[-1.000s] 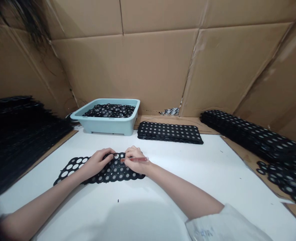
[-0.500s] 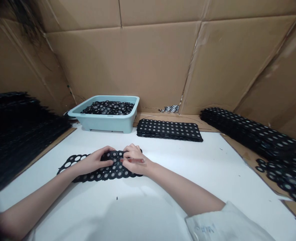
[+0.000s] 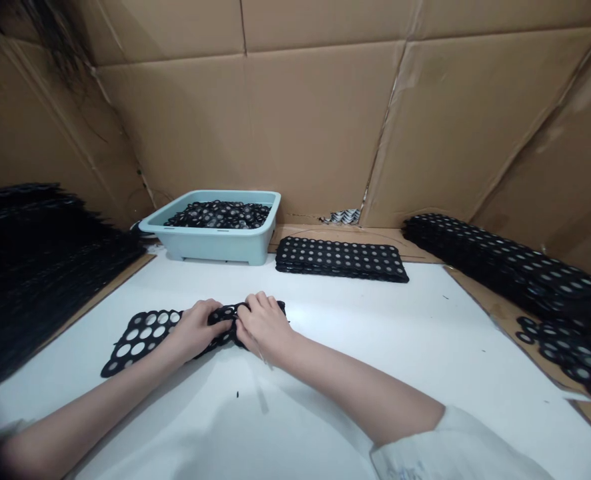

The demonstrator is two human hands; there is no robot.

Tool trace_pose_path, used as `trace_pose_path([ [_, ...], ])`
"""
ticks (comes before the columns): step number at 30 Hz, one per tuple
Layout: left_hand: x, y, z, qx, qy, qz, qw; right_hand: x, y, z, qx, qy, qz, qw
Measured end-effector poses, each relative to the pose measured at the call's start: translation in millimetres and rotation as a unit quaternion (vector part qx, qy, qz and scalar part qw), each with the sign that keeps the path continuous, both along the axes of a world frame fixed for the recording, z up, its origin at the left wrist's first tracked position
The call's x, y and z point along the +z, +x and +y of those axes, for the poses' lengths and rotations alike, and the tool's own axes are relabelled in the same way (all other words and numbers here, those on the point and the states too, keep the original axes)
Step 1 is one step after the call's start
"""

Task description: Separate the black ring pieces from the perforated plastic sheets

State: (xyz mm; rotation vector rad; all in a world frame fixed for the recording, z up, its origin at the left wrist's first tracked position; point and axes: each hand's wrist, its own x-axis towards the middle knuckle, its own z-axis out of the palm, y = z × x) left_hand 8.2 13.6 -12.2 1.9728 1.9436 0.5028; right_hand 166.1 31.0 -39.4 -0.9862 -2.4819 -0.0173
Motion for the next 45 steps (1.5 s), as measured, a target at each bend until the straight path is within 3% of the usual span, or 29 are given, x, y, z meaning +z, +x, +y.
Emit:
trace_pose_path([
  [5, 8.4, -6.4, -4.1, -0.025, -0.065, -0.14, 0.988, 5.4, -2.3, 0.0, -0.007, 0.015, -0.003, 1.0],
  [7, 10.1, -8.4, -3.2, -0.037, -0.073, -0.155, 0.985, 6.0, -1.4, 0.7, -0.005, 0.015, 0.0, 1.0],
  [13, 2.5, -3.4, 2.3, -0.03, 0.019, -0.018, 0.999, 2.2, 2.6, 4.8, 0.017, 0.018, -0.003, 1.0],
  [18, -2.6, -0.1, 4.9, -0.016, 0.029, 0.027, 0.999, 2.7, 5.6, 4.6, 0.04, 0.005, 0.01, 0.999],
  [28, 0.1, -5.7, 5.3, -0.037, -0.023, -0.001, 0.999, 0.2, 5.4, 4.9, 0.043, 0.014, -0.003, 0.999],
  [37, -4.0, -8.2, 5.4, -0.032, -0.007, 0.013, 0.999, 1.5, 6.0, 3.1, 0.042, 0.008, 0.005, 0.999],
  [45, 3.1, -6.2, 4.9, -0.035, -0.031, 0.017, 0.999, -1.1, 5.9, 3.7, 0.041, 0.016, 0.009, 0.999],
])
